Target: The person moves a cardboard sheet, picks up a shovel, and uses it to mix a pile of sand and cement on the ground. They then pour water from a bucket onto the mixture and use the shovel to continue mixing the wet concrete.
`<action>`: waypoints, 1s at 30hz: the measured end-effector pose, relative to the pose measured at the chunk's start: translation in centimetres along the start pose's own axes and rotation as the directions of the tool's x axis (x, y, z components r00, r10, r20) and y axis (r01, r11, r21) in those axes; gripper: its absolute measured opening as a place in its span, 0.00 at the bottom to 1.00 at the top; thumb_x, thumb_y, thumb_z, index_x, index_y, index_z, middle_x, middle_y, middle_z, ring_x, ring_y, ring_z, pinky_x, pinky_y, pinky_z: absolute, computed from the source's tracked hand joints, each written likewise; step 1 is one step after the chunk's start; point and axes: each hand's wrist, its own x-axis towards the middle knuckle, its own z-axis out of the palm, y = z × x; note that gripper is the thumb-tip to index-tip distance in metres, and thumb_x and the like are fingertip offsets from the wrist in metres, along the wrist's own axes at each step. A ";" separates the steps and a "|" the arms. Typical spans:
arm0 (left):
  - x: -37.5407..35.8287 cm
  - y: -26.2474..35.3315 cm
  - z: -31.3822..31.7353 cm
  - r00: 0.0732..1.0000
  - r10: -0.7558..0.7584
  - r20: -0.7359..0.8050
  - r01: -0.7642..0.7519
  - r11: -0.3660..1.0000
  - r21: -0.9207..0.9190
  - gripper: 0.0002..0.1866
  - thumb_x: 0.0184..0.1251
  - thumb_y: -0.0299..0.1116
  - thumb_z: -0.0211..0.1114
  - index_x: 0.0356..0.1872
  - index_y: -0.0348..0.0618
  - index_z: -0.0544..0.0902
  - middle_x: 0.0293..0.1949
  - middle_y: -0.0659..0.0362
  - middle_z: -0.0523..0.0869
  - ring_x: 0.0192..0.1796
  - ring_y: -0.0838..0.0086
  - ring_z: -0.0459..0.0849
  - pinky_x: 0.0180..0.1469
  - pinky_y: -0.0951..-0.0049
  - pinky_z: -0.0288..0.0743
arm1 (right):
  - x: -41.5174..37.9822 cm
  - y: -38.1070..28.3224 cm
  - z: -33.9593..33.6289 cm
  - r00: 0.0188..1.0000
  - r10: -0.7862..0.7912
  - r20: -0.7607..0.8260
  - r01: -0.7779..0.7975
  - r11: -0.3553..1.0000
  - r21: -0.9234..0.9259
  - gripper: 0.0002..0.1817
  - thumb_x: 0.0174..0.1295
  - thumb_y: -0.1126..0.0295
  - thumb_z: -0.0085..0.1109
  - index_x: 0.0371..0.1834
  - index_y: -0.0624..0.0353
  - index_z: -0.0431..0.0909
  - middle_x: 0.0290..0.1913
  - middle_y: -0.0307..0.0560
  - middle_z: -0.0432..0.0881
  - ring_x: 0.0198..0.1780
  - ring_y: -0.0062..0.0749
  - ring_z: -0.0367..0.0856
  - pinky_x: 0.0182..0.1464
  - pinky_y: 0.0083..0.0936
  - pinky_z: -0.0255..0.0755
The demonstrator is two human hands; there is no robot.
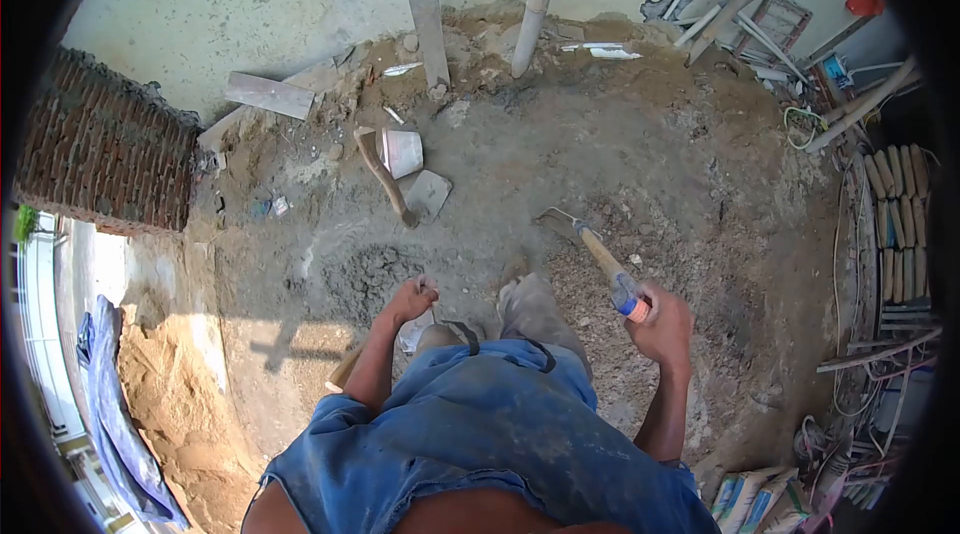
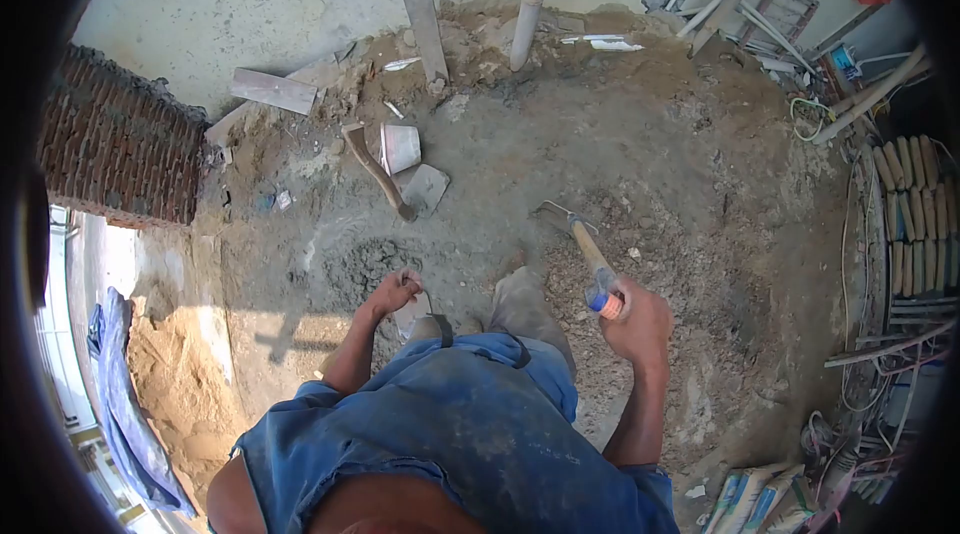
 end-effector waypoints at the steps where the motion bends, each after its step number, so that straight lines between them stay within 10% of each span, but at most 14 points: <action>1: 1.3 0.9 0.0 1.000 0.001 0.007 -0.001 1.000 0.010 0.12 0.55 0.34 0.59 0.35 0.35 0.76 0.28 0.57 0.80 0.29 0.74 0.79 0.33 0.73 0.72 | 1.8 -0.4 -0.7 0.999 -0.039 0.018 0.039 0.999 0.008 0.14 0.37 0.71 0.62 0.32 0.52 0.77 0.27 0.50 0.80 0.34 0.50 0.78 0.36 0.37 0.70; 7: 10.7 6.1 -0.6 0.996 -0.049 0.078 0.053 0.997 -0.057 0.11 0.57 0.31 0.58 0.39 0.36 0.74 0.32 0.57 0.79 0.33 0.74 0.79 0.35 0.74 0.74 | 14.3 0.3 -4.8 0.999 0.023 0.023 -0.025 0.996 0.088 0.14 0.38 0.70 0.62 0.32 0.51 0.77 0.27 0.48 0.79 0.34 0.49 0.78 0.36 0.37 0.70; 13: 16.3 31.6 -0.4 0.967 0.187 0.172 -0.115 0.926 -0.361 0.14 0.64 0.34 0.56 0.47 0.37 0.72 0.38 0.57 0.80 0.39 0.74 0.79 0.43 0.76 0.71 | 27.0 -0.1 -7.9 0.999 0.016 0.033 -0.016 0.999 -0.029 0.11 0.42 0.72 0.58 0.33 0.53 0.77 0.27 0.53 0.79 0.35 0.50 0.78 0.37 0.40 0.70; 19: 12.0 55.8 0.9 0.453 0.882 0.131 -0.434 0.347 -0.831 0.20 0.65 0.40 0.55 0.49 0.32 0.71 0.49 0.49 0.73 0.50 0.65 0.76 0.50 0.67 0.69 | 34.6 -1.5 -8.6 0.996 -0.016 0.091 0.021 0.999 -0.048 0.12 0.39 0.71 0.59 0.31 0.54 0.76 0.28 0.56 0.79 0.35 0.54 0.77 0.36 0.42 0.69; 24: 11.9 63.9 3.9 0.226 0.966 -0.124 -0.126 -0.097 -0.987 0.21 0.62 0.39 0.58 0.49 0.32 0.73 0.40 0.49 0.77 0.44 0.66 0.79 0.50 0.70 0.70 | 40.4 -2.8 -8.8 0.981 0.027 0.193 -0.015 0.998 -0.060 0.12 0.41 0.71 0.59 0.32 0.54 0.76 0.29 0.55 0.79 0.37 0.53 0.77 0.38 0.43 0.70; 30: 20.1 68.7 4.0 0.165 0.974 -0.155 0.098 -0.172 -0.980 0.24 0.63 0.44 0.56 0.51 0.34 0.72 0.40 0.47 0.78 0.43 0.63 0.79 0.47 0.69 0.72 | 48.7 -2.8 -9.1 0.979 0.086 0.187 -0.073 0.995 -0.073 0.14 0.40 0.71 0.60 0.34 0.51 0.78 0.31 0.54 0.80 0.39 0.53 0.77 0.40 0.42 0.70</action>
